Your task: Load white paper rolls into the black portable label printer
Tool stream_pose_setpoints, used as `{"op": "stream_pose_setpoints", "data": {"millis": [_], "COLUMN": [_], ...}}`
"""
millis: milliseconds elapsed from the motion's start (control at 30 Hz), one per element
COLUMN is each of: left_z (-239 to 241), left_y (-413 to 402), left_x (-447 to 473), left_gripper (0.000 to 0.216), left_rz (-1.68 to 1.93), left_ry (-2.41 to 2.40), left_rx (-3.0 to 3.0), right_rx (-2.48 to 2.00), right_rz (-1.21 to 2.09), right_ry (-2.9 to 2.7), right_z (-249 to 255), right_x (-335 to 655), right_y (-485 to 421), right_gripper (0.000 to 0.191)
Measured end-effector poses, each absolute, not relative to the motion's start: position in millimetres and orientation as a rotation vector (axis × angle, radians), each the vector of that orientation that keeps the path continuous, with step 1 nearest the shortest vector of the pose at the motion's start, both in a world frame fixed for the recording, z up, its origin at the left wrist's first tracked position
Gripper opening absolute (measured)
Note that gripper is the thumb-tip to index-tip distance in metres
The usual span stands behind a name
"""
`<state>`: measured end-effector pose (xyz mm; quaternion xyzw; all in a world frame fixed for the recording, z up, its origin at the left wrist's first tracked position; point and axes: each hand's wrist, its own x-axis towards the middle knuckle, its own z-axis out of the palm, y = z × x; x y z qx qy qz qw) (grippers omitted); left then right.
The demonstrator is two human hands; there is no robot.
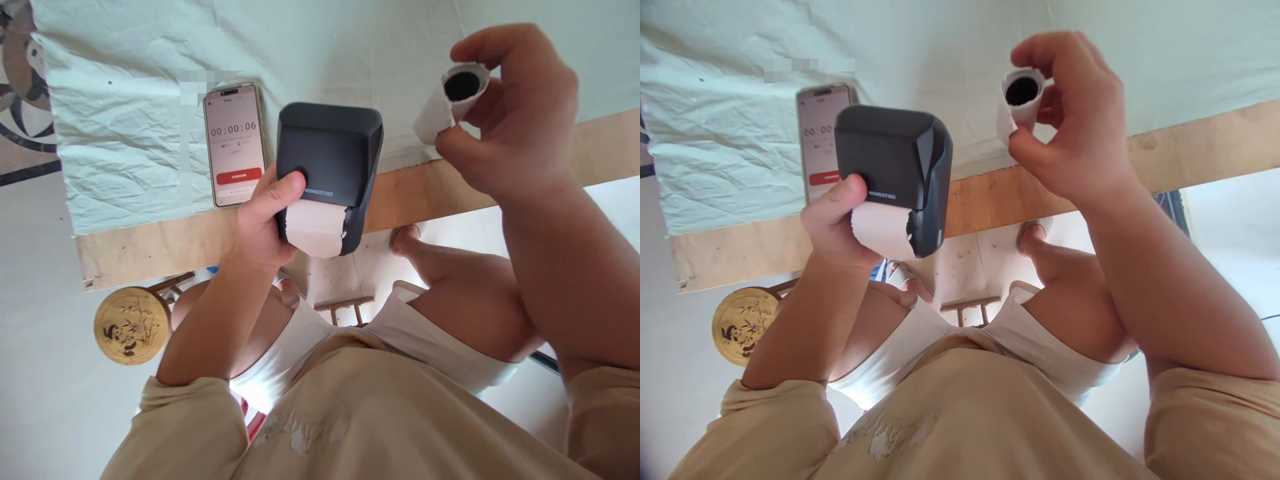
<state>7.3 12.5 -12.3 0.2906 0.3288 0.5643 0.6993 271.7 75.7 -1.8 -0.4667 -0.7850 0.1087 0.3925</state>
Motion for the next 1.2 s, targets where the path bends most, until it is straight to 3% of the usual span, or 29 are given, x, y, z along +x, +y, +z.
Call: {"op": "stream_pose_setpoints", "data": {"millis": [267, 433, 600, 700, 800, 1200], "left_z": [-14, -20, -8, 4, 10, -17], "left_y": [13, 13, 11, 7, 3, 16], "left_x": [2, -1, 9, 19, 23, 9], "left_gripper": [0.034, 0.027, 0.019, 0.021, 0.023, 0.036], "left_rz": [1.223, 1.262, 1.265, 1.279, 1.251, 1.212], "left_ry": [0.667, 0.710, 0.876, 0.938, 0.966, 0.780], "left_rx": [0.650, 0.623, 0.721, 0.764, 0.790, 0.801], "right_rx": [-1.264, -1.181, -1.002, -1.163, -1.043, -0.987], "right_rz": [0.305, 0.300, 0.415, 0.845, 1.191, 1.437], "right_ry": [-2.099, -2.092, -1.797, -1.859, -1.807, -1.623], "right_z": [-28, -15, 27, 20, -4, -21], "right_x": [264, 268, 233, 205, 190, 194], "right_y": [100, 85, 40, 18, 11, 17], "right_gripper": [0.035, 0.072, 0.044, 0.068, 0.082, 0.092]}}
